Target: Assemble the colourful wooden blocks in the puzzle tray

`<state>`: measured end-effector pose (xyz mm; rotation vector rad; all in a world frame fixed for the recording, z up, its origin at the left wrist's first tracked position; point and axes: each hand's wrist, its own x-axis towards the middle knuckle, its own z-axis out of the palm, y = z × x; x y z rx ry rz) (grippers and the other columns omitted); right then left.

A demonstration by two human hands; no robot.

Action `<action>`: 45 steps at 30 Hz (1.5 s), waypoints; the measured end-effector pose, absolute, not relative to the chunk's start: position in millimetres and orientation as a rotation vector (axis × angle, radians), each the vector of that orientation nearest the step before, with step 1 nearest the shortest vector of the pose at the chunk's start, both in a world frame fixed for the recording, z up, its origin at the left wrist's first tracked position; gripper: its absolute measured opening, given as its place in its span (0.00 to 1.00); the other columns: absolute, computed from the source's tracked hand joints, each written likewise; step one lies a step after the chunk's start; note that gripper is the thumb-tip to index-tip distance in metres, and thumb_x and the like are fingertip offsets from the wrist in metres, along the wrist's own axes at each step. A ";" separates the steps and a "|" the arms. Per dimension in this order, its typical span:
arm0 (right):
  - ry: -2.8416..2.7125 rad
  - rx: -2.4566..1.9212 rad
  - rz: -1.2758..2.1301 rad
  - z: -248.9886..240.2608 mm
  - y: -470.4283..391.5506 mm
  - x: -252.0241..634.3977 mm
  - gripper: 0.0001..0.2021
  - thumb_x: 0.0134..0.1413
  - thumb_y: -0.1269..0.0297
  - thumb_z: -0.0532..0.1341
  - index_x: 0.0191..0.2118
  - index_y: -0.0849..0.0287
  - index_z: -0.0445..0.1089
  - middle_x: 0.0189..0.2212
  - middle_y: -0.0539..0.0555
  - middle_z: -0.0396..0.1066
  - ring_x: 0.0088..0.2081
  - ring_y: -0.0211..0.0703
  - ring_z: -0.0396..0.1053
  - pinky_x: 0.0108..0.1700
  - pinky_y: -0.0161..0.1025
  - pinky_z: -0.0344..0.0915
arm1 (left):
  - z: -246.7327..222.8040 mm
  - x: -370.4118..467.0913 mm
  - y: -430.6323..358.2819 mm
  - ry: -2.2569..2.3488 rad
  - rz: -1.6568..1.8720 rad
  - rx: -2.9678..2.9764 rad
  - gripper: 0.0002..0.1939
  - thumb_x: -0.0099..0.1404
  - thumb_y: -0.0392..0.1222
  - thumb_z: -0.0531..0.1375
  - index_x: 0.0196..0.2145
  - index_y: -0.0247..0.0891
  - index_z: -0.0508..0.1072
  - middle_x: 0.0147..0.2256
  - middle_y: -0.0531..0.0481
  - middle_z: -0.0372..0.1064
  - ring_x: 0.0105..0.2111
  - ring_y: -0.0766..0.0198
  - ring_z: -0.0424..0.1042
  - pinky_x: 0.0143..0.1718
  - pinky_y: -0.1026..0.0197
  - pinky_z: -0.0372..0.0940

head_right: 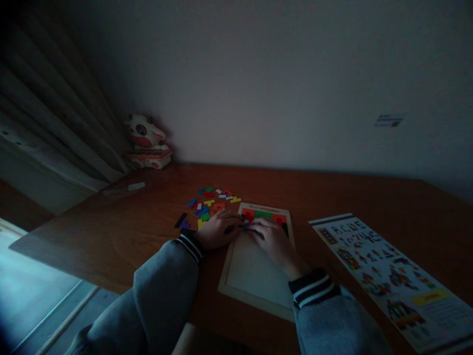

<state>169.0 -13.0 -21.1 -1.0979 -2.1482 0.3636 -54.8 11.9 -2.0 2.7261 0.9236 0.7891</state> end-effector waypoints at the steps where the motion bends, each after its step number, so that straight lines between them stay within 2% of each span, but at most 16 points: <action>1: -2.156 -1.094 0.363 -21.4 -13.3 169.0 0.12 0.60 0.68 0.59 0.43 0.49 0.78 0.42 0.54 0.75 0.44 0.49 0.73 0.49 0.50 0.70 | -1.5 -54.7 11.3 0.908 0.769 2.739 0.10 0.69 0.41 0.58 0.44 0.39 0.76 0.48 0.45 0.73 0.47 0.58 0.71 0.53 0.54 0.64; 8: -2.212 -1.135 0.299 -24.1 -15.7 171.1 0.14 0.59 0.69 0.59 0.47 0.48 0.77 0.39 0.56 0.69 0.43 0.49 0.70 0.47 0.50 0.70 | -1.4 -55.4 10.5 0.867 0.712 2.772 0.13 0.70 0.43 0.56 0.49 0.41 0.75 0.51 0.44 0.72 0.50 0.56 0.70 0.54 0.52 0.64; 13: -2.167 -1.180 0.320 -23.3 -15.6 172.4 0.14 0.61 0.66 0.58 0.50 0.51 0.74 0.44 0.57 0.70 0.48 0.51 0.69 0.52 0.53 0.67 | -1.0 -55.5 9.5 0.831 0.718 2.780 0.15 0.70 0.41 0.56 0.53 0.41 0.73 0.52 0.45 0.73 0.50 0.57 0.70 0.54 0.54 0.64; 18: -2.036 -1.284 0.310 -23.5 -14.8 174.4 0.09 0.59 0.61 0.60 0.44 0.54 0.74 0.41 0.56 0.73 0.44 0.51 0.72 0.48 0.50 0.70 | -1.5 -55.6 8.3 0.779 0.701 2.788 0.16 0.72 0.43 0.54 0.53 0.42 0.73 0.51 0.46 0.74 0.50 0.58 0.70 0.54 0.54 0.64; 23: -1.990 -1.309 0.365 -24.7 -14.8 174.6 0.09 0.59 0.58 0.60 0.40 0.54 0.75 0.38 0.55 0.74 0.39 0.49 0.75 0.43 0.47 0.72 | -0.1 -55.4 7.1 0.868 0.633 2.813 0.16 0.72 0.47 0.54 0.53 0.42 0.74 0.52 0.46 0.73 0.51 0.55 0.70 0.54 0.51 0.63; 32: -1.988 -1.301 0.383 -28.8 -13.3 174.4 0.09 0.61 0.57 0.59 0.41 0.52 0.74 0.38 0.54 0.74 0.39 0.49 0.74 0.44 0.48 0.71 | -1.9 -54.9 5.4 0.892 0.620 2.863 0.19 0.72 0.51 0.53 0.53 0.39 0.73 0.54 0.45 0.70 0.51 0.54 0.68 0.55 0.52 0.63; 34: -1.947 -1.285 0.407 -28.7 -13.7 174.2 0.10 0.61 0.56 0.59 0.41 0.52 0.74 0.39 0.54 0.74 0.39 0.48 0.74 0.44 0.47 0.71 | -2.4 -54.6 6.6 0.977 0.675 2.842 0.17 0.71 0.49 0.55 0.51 0.39 0.74 0.53 0.45 0.71 0.50 0.54 0.68 0.54 0.52 0.63; 38: -1.888 -1.267 0.392 -24.0 -16.2 174.3 0.11 0.62 0.55 0.58 0.41 0.53 0.74 0.39 0.55 0.73 0.38 0.47 0.73 0.41 0.45 0.71 | -1.1 -64.4 13.8 1.420 0.765 2.740 0.12 0.69 0.39 0.55 0.47 0.39 0.75 0.49 0.44 0.72 0.48 0.53 0.69 0.52 0.50 0.64; 42: -1.853 -1.277 0.324 -18.9 -18.5 174.8 0.12 0.62 0.53 0.57 0.40 0.54 0.73 0.36 0.55 0.73 0.36 0.47 0.71 0.39 0.45 0.71 | 3.5 -91.2 23.1 1.923 0.567 2.557 0.12 0.66 0.36 0.57 0.46 0.37 0.74 0.50 0.38 0.71 0.50 0.47 0.68 0.49 0.47 0.66; 45: -1.814 -1.277 0.287 -16.9 -18.9 175.7 0.13 0.62 0.53 0.56 0.40 0.54 0.73 0.36 0.56 0.73 0.35 0.46 0.71 0.38 0.44 0.71 | 6.0 -109.5 27.5 1.976 0.437 2.500 0.10 0.67 0.36 0.56 0.41 0.40 0.77 0.43 0.41 0.75 0.44 0.51 0.73 0.44 0.53 0.68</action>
